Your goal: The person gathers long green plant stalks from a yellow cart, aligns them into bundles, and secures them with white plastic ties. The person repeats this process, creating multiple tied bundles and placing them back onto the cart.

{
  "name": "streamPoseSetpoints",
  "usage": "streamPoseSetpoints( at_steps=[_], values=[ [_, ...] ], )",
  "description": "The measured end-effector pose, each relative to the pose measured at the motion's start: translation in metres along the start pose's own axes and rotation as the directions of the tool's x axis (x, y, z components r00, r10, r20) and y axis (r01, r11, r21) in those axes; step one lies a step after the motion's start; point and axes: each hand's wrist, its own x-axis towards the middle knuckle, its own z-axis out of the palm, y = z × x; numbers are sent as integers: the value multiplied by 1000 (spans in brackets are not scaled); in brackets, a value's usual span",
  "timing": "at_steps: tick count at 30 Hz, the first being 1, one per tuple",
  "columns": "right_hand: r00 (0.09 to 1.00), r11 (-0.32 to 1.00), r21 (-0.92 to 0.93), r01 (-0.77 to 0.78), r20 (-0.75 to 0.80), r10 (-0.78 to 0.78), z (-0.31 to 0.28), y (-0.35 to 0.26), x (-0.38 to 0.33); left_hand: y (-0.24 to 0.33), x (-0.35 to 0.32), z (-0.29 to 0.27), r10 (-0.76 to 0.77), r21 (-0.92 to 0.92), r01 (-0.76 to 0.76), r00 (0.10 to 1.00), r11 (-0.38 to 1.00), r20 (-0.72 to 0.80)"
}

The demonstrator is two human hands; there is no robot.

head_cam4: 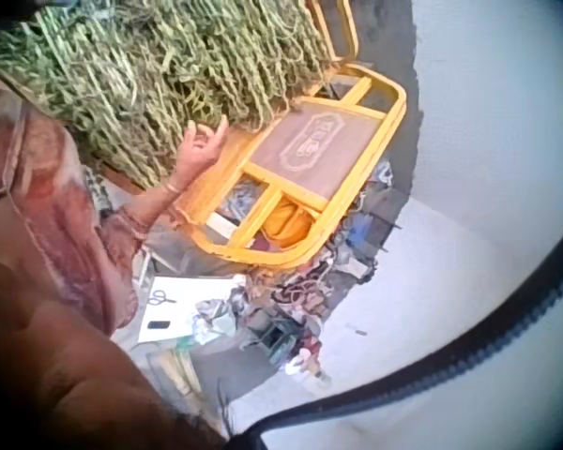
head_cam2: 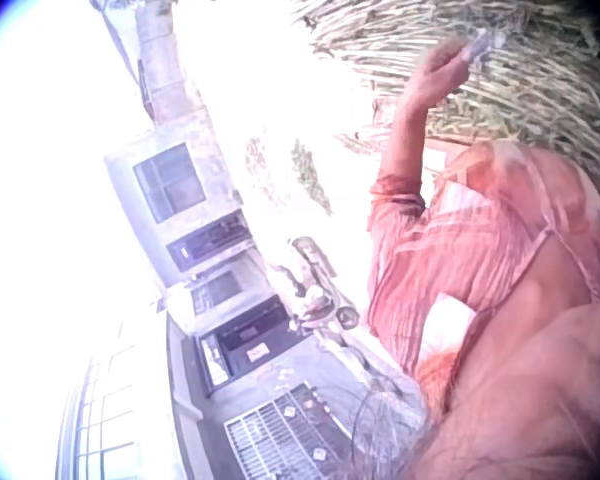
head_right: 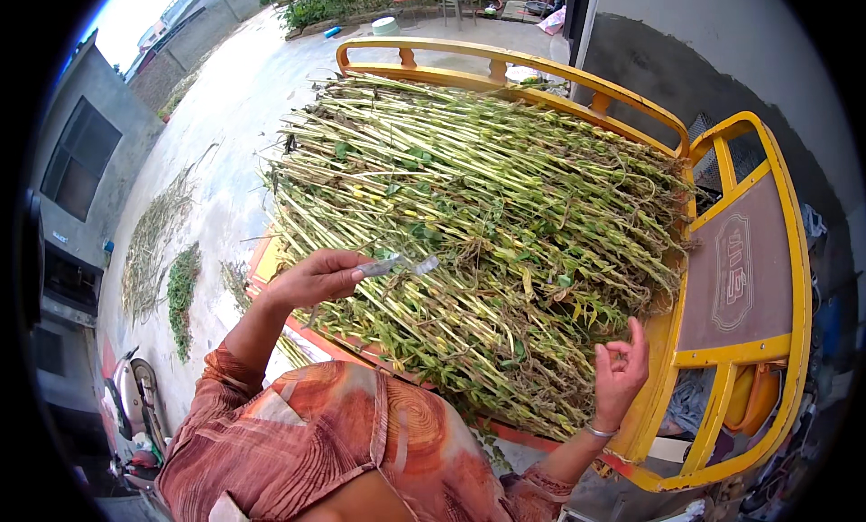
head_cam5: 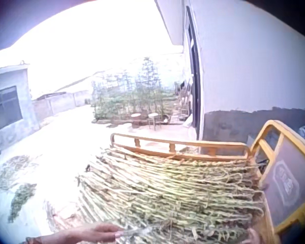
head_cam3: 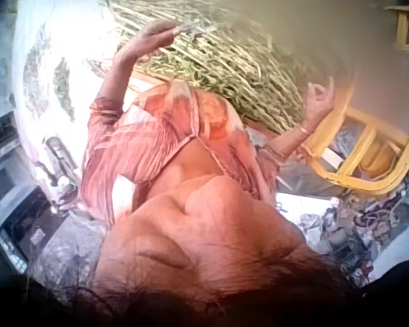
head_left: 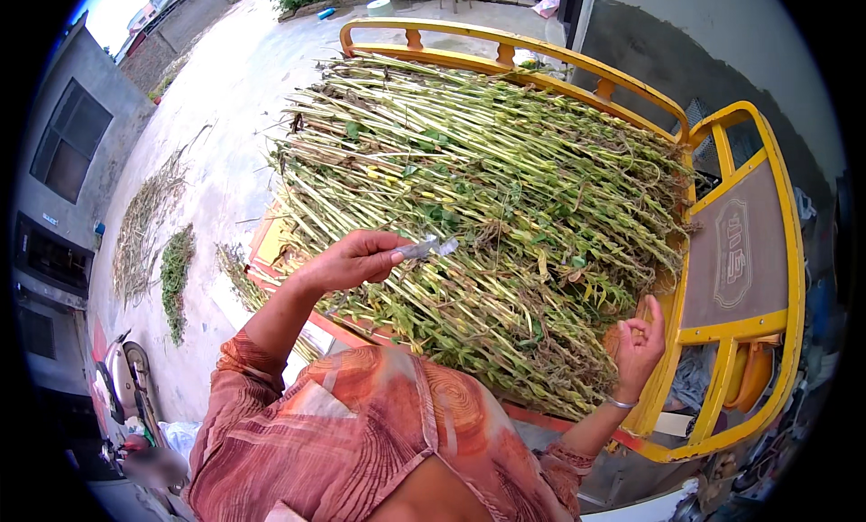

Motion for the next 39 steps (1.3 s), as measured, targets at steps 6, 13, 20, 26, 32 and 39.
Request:
streamPoseSetpoints(
  at_steps=[6,13,20,26,32,39],
  values=[
    [632,802,566,-190,696,-342,217,-117,-35,-17,-28,-14,209,27,-221,951,975,228],
    [642,976,180,-120,764,-62,238,-108,76,-94,-51,-108,165,-141,-176,982,974,-88],
    [680,941,-145,306,726,-109,273,-176,264,-184,43,-122,143,-393,-162,987,905,-78],
    [728,603,-510,613,661,-181,368,-177,381,-198,120,-114,136,-572,-172,985,802,-104],
    [780,433,-652,622,561,-276,484,-150,407,-215,170,-99,-16,-609,-76,989,790,-144],
    [759,458,-629,628,367,-538,453,-96,427,-221,162,-85,-79,-627,-3,992,779,-102]
  ],
)
